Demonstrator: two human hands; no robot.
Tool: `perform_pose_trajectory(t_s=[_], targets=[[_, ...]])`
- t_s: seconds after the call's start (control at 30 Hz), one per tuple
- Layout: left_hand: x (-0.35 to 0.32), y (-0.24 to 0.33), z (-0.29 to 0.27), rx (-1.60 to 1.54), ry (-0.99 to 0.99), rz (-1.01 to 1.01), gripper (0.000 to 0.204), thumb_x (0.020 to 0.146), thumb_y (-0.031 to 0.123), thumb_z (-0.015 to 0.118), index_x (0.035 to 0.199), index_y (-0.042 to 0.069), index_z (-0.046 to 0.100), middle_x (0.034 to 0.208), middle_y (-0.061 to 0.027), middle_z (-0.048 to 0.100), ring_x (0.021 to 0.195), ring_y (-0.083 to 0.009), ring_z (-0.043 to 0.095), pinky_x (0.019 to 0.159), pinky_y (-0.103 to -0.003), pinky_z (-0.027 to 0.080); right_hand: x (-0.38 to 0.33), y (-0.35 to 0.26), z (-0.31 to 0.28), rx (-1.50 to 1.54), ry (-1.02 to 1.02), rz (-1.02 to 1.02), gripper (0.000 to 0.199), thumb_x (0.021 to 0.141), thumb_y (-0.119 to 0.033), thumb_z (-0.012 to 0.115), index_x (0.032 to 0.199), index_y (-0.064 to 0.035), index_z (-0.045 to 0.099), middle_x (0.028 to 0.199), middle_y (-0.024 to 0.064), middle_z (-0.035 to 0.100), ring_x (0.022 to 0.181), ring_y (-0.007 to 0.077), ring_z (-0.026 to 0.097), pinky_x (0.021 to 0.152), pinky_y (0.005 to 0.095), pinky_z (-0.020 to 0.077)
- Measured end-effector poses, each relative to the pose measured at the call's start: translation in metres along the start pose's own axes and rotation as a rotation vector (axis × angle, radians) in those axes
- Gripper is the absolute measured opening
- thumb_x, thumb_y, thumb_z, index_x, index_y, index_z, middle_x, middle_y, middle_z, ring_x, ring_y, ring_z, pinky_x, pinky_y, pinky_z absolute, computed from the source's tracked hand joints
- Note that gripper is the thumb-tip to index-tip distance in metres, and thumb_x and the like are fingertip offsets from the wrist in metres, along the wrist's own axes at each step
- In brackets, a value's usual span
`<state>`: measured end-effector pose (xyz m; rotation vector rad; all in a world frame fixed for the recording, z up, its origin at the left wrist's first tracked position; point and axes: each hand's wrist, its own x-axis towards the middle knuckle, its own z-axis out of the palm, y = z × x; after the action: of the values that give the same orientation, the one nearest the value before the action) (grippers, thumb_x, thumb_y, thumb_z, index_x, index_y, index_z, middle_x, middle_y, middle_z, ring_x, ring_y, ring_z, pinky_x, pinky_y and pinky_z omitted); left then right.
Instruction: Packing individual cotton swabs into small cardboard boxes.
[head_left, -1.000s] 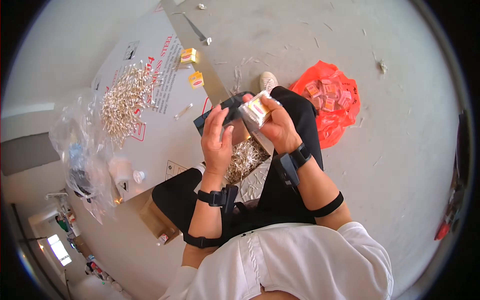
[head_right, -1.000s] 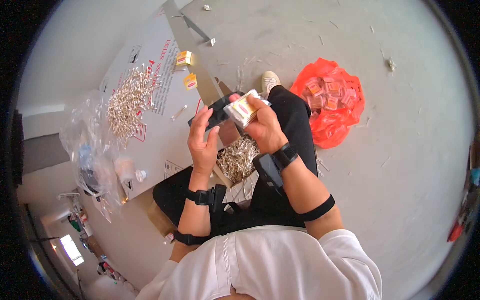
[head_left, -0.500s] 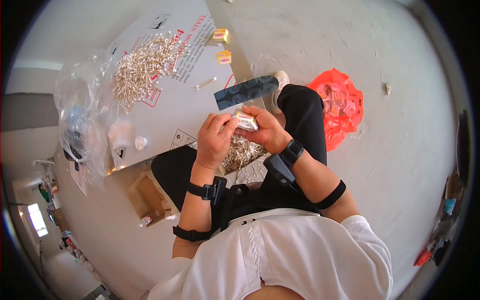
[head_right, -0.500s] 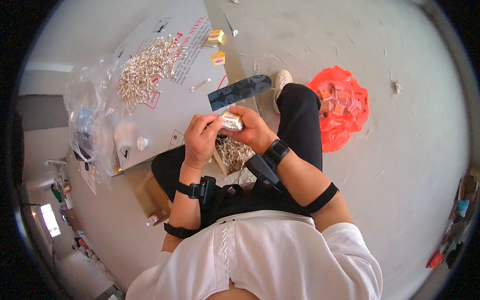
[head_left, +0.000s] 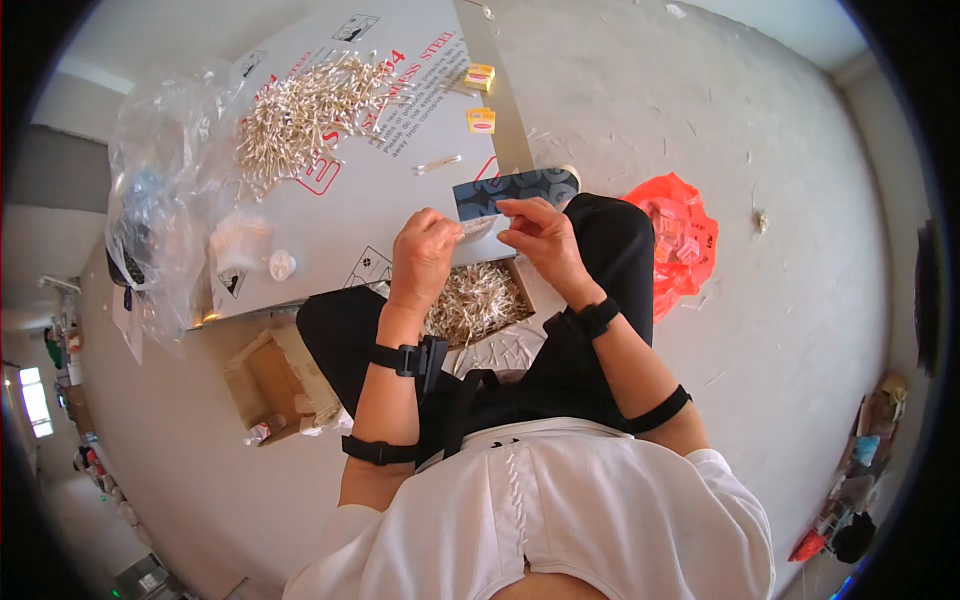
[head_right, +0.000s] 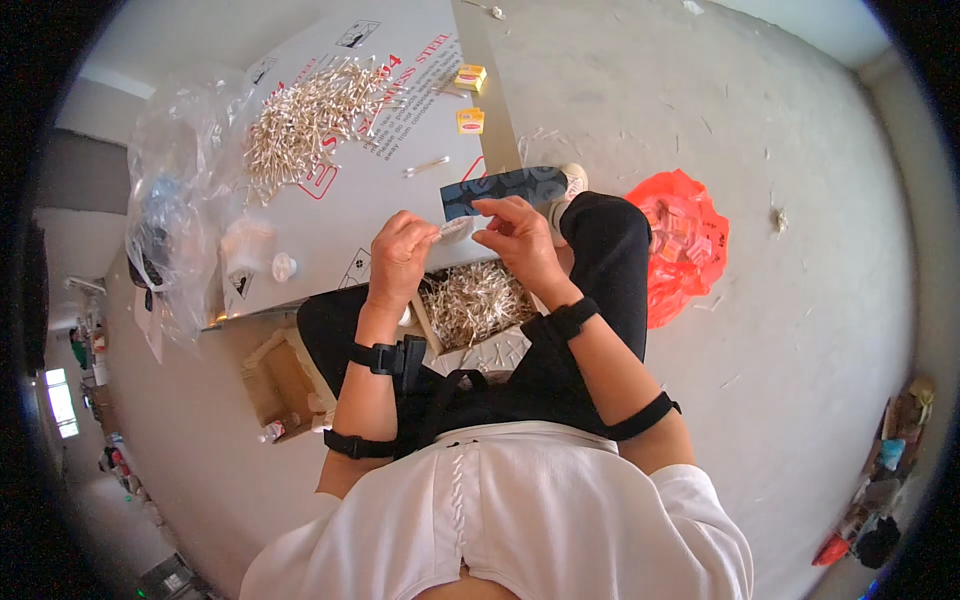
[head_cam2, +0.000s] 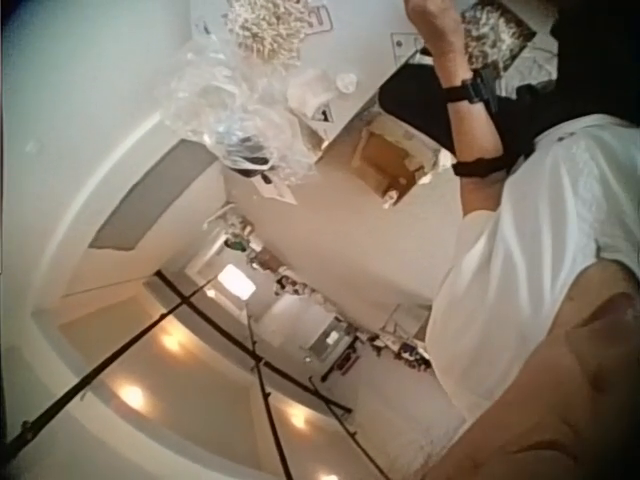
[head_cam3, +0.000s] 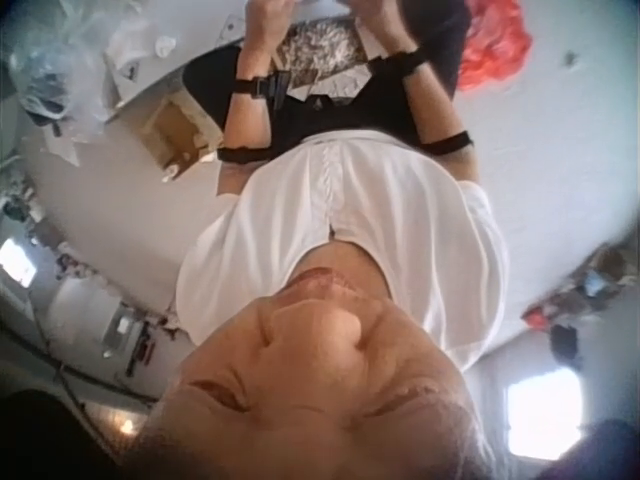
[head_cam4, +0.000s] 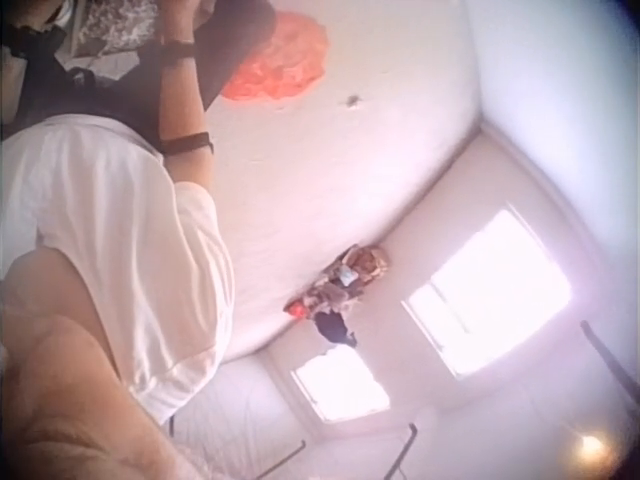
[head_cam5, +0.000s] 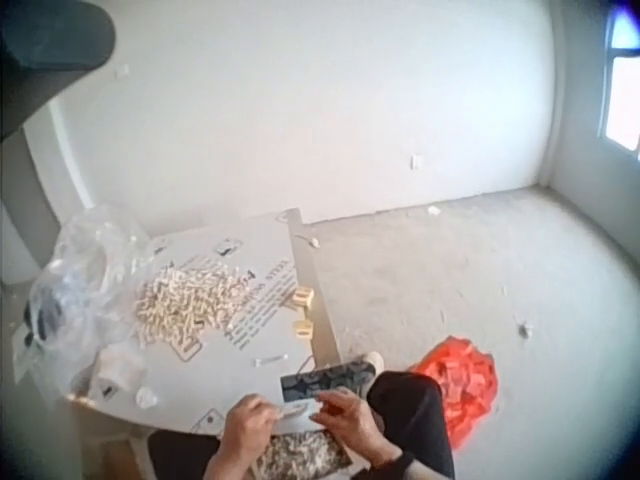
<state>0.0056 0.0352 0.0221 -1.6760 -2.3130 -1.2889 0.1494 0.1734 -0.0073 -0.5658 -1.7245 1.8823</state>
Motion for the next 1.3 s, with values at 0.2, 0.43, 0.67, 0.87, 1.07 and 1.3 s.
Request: perform_pose_trajectory(t_s=[0.2, 0.43, 0.67, 0.87, 1.07, 1.3], targets=[[-0.005, -0.006, 0.009, -0.252, 0.068, -0.263, 0.01, 0.075, -0.003, 0.071, 0.082, 0.002, 0.066, 0.076, -0.0082, 0.059, 0.069, -0.0212, 0.06, 0.062, -0.031, 0.049, 0.02, 0.0, 0.011, -0.151, -0.068, -0.075, 0.021, 0.08, 0.002, 0.071, 0.1, -0.0018, 0.072, 0.09, 0.0021, 0.06, 0.082, 0.0065, 0.052, 0.069, 0.0206, 0.0421], [-0.01, -0.019, 0.026, -0.558, 0.11, -0.537, 0.008, 0.08, 0.005, 0.072, 0.088, 0.002, 0.07, 0.082, 0.0, 0.066, 0.074, -0.0071, 0.057, 0.068, -0.023, 0.046, 0.023, 0.01, 0.022, -0.048, 0.023, 0.025, 0.011, 0.076, -0.004, 0.074, 0.086, -0.0003, 0.072, 0.076, 0.0041, 0.065, 0.069, 0.0091, 0.057, 0.061, 0.0229, 0.0431], [-0.009, -0.016, 0.036, -0.721, 0.107, -0.648, 0.008, 0.08, 0.004, 0.071, 0.088, 0.003, 0.07, 0.082, 0.0007, 0.066, 0.075, -0.0065, 0.057, 0.067, -0.022, 0.044, 0.022, 0.018, 0.024, -0.14, 0.044, 0.035, 0.01, 0.076, -0.004, 0.074, 0.083, 0.0016, 0.07, 0.076, 0.0045, 0.065, 0.063, 0.0079, 0.056, 0.057, 0.0229, 0.0429], [-0.014, -0.014, 0.034, -0.764, 0.123, -0.696, 0.014, 0.079, 0.004, 0.073, 0.093, 0.003, 0.071, 0.085, -0.0014, 0.068, 0.077, -0.0077, 0.059, 0.07, -0.023, 0.047, 0.017, 0.012, 0.026, -0.091, 0.052, 0.01, 0.01, 0.078, -0.002, 0.073, 0.087, 0.0008, 0.071, 0.08, 0.0036, 0.061, 0.071, 0.0099, 0.057, 0.065, 0.0229, 0.0457], [-0.019, -0.022, 0.024, -0.645, 0.153, -0.426, 0.016, 0.079, -0.003, 0.071, 0.094, 0.002, 0.07, 0.091, -0.001, 0.066, 0.077, -0.0084, 0.06, 0.069, -0.022, 0.049, 0.014, 0.004, 0.019, -0.094, -0.004, -0.077, 0.013, 0.079, 0.001, 0.071, 0.092, -0.0007, 0.072, 0.083, 0.0034, 0.06, 0.076, 0.0112, 0.058, 0.068, 0.0239, 0.0463], [-0.016, -0.014, 0.026, -0.486, 0.211, -0.421, 0.009, 0.079, -0.003, 0.069, 0.084, 0.001, 0.063, 0.086, -0.004, 0.062, 0.075, -0.0117, 0.059, 0.065, -0.025, 0.047, 0.015, 0.004, 0.021, -0.296, 0.041, -0.181, 0.008, 0.08, 0.001, 0.069, 0.088, -0.0015, 0.068, 0.083, 0.0033, 0.062, 0.071, 0.0124, 0.058, 0.063, 0.025, 0.0455]])
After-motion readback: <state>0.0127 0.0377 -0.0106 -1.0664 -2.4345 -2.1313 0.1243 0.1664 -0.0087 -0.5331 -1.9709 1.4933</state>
